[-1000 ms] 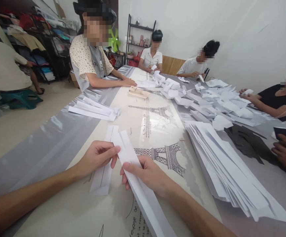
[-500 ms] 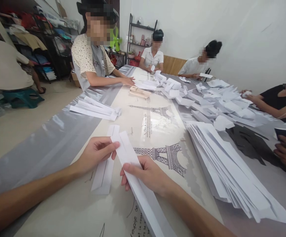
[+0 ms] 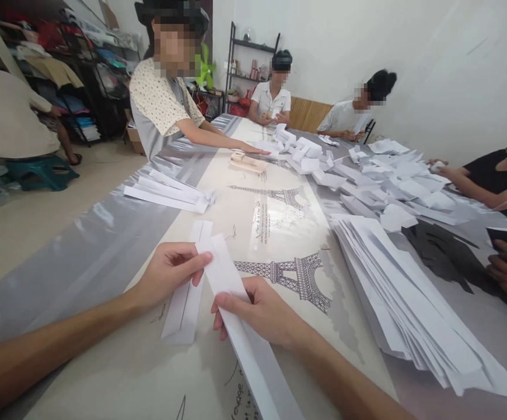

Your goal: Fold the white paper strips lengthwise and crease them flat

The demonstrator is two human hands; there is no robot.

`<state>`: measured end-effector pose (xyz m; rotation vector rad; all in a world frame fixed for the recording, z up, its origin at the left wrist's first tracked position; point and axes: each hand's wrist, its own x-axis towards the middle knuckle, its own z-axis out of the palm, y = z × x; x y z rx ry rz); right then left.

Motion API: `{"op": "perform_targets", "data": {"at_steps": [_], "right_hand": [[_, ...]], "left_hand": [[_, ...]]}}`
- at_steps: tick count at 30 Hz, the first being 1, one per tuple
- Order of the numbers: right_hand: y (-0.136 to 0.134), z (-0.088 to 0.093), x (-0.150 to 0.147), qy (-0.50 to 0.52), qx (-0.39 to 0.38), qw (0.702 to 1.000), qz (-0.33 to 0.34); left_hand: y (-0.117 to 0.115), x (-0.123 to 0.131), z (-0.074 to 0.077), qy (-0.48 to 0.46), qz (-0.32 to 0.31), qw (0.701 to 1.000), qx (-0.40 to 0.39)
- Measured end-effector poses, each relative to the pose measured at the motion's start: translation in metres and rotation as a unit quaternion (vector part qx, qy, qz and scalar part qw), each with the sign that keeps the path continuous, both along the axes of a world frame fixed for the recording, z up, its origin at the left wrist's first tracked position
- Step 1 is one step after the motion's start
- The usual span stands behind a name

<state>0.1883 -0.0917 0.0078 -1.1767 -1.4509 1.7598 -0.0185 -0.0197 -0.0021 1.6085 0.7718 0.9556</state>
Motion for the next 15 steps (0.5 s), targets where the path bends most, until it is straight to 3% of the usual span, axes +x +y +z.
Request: {"op": "perform_targets", "data": {"at_steps": [15], "right_hand": [[-0.0004,-0.0001,-0.0015,-0.052,0.044,0.997,0.021]], "left_hand": [[-0.0042,0.0018,0.0025,0.001,0.013,1.0,0.028]]}}
